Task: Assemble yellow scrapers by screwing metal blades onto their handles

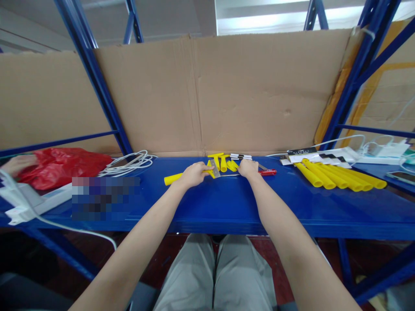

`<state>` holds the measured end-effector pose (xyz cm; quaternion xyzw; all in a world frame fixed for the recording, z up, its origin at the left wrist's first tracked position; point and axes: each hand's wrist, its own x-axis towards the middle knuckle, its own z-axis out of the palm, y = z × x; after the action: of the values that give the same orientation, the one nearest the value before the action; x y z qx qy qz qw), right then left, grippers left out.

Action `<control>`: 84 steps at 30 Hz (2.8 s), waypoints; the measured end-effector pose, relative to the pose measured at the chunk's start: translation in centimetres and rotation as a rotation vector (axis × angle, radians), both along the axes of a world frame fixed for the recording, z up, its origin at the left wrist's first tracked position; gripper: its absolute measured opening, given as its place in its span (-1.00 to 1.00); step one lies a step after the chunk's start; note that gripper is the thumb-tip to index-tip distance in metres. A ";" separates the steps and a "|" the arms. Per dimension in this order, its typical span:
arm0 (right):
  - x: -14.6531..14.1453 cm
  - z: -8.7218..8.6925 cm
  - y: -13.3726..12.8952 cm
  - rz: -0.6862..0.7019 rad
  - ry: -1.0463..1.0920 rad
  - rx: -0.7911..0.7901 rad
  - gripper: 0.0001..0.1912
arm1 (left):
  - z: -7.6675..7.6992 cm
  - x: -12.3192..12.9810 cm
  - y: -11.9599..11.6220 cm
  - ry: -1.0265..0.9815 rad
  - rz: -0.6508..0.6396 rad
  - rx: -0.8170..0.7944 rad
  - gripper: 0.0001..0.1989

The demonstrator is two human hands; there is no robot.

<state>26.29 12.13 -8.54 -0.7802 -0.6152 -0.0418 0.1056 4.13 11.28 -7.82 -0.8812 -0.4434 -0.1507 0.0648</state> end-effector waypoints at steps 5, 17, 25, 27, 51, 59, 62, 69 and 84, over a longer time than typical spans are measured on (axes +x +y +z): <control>-0.5 0.0 -0.1 0.032 -0.086 0.032 -0.68 | 0.1 0.0 -0.1 -0.005 0.001 -0.004 -0.61; -0.5 0.3 -0.6 -0.005 -0.015 0.117 -0.71 | 0.1 0.1 -0.3 -0.010 0.007 0.001 -0.62; -0.4 1.3 -1.0 0.001 0.280 0.382 -0.72 | 0.1 0.1 -0.2 -0.016 -0.004 -0.008 -0.62; -0.5 1.4 -1.0 0.042 0.376 0.446 -0.74 | 0.0 0.1 -0.2 -0.016 -0.009 -0.006 -0.62; -2.8 1.5 -1.6 0.316 1.515 0.204 -0.81 | 0.1 0.5 -0.2 -0.069 -0.092 -0.031 -0.63; -3.4 1.8 -2.0 0.336 1.712 0.147 -0.77 | 0.2 0.5 -0.2 -0.101 -0.115 -0.043 -0.64; -3.3 1.8 -1.8 0.290 1.728 0.134 -0.76 | 0.2 0.5 -0.2 -0.109 -0.118 -0.059 -0.65; -3.4 1.3 -1.5 0.263 1.590 0.199 -0.81 | 0.1 0.5 -0.3 -0.126 -0.091 -0.069 -0.50; -5.7 0.2 -1.0 0.381 1.112 0.380 -0.85 | 0.0 1.2 -0.9 -0.048 -0.046 -0.063 -0.24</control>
<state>20.62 11.14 -8.35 -0.5292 -0.5783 0.2817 0.5533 5.33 10.41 -7.87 -0.8889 -0.4288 -0.1593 0.0228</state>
